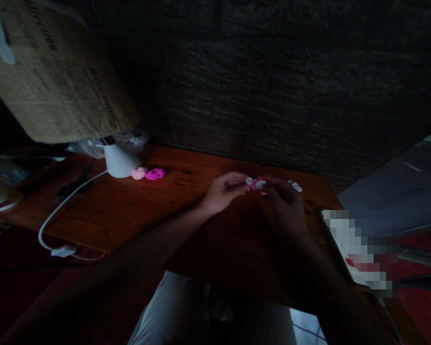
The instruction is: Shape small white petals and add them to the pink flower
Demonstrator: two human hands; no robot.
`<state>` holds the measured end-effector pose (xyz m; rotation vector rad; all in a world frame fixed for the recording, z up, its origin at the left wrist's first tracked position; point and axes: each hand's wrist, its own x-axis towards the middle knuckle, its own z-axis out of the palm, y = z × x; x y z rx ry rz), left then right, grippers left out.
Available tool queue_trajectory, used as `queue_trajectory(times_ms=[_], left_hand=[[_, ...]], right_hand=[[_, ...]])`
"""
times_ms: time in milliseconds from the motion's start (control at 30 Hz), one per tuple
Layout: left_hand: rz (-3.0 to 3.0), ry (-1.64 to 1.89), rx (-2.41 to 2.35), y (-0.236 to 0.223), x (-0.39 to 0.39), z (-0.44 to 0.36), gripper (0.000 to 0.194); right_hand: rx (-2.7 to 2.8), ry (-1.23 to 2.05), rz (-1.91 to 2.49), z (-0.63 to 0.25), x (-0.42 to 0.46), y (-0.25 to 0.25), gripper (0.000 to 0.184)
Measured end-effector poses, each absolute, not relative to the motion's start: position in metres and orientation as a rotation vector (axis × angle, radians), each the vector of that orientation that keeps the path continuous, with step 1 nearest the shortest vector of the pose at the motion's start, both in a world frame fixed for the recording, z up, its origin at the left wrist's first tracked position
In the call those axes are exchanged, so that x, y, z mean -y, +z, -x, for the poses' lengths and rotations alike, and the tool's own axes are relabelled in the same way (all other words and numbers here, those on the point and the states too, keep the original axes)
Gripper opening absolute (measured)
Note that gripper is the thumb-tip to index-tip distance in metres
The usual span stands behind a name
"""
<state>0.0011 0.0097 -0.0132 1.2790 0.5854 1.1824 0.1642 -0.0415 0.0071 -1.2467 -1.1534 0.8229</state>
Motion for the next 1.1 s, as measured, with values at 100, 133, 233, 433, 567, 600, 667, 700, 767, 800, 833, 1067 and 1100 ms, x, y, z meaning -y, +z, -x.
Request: queue_trajectory(times_ms=[100,133,233,433,567,600,667,700,767,800,833,1067,1100], left_hand=[[-1.311,1.16,-0.588,-0.0103,-0.007,-0.0005,0.034],[-1.319,1.153,-0.585,-0.0101,-0.0066,-0.0005,0.033],[-1.344,1.141,-0.571,-0.012,-0.0068,-0.0009,0.034],[-1.378,1.15,-0.54,-0.0168,-0.0088,-0.0023,0.034],[-1.372,1.154,-0.553,-0.0149,-0.0077,-0.0018,0.033],[-1.368,1.151,-0.554,-0.0143,-0.0075,-0.0016,0.032],[-1.36,1.146,-0.55,-0.0136,-0.0077,-0.0013,0.032],[-1.355,1.147,-0.548,-0.0135,-0.0081,-0.0013,0.032],[-1.335,1.162,-0.547,-0.014,-0.0093,-0.0015,0.034],[-1.324,1.173,-0.547,-0.0144,-0.01,-0.0017,0.036],[-1.313,1.182,-0.548,-0.0148,-0.0105,-0.0019,0.038],[-1.306,1.167,-0.559,-0.0143,-0.0091,-0.0016,0.039],[-1.31,1.166,-0.558,-0.0142,-0.0088,-0.0015,0.038]], right_hand=[[1.122,0.828,1.202,-0.1652,0.04,0.0057,0.027],[1.112,0.817,1.195,-0.1655,0.0394,0.0055,0.028],[1.12,0.79,1.193,-0.1656,0.0383,0.0062,0.03],[1.183,0.781,1.175,-0.1629,0.0395,0.0078,0.031],[1.167,0.771,1.148,-0.1619,0.0388,0.0082,0.03],[1.161,0.779,1.146,-0.1618,0.0385,0.0085,0.03],[1.146,0.803,1.144,-0.1616,0.0381,0.0093,0.031],[1.141,0.814,1.144,-0.1615,0.038,0.0097,0.032],[1.137,0.835,1.143,-0.1613,0.0384,0.0105,0.031],[1.138,0.842,1.143,-0.1612,0.0387,0.0109,0.031],[1.143,0.848,1.144,-0.1612,0.0392,0.0112,0.031],[1.107,0.882,1.123,-0.1625,0.0398,0.0102,0.029],[1.1,0.882,1.124,-0.1627,0.0395,0.0099,0.029]])
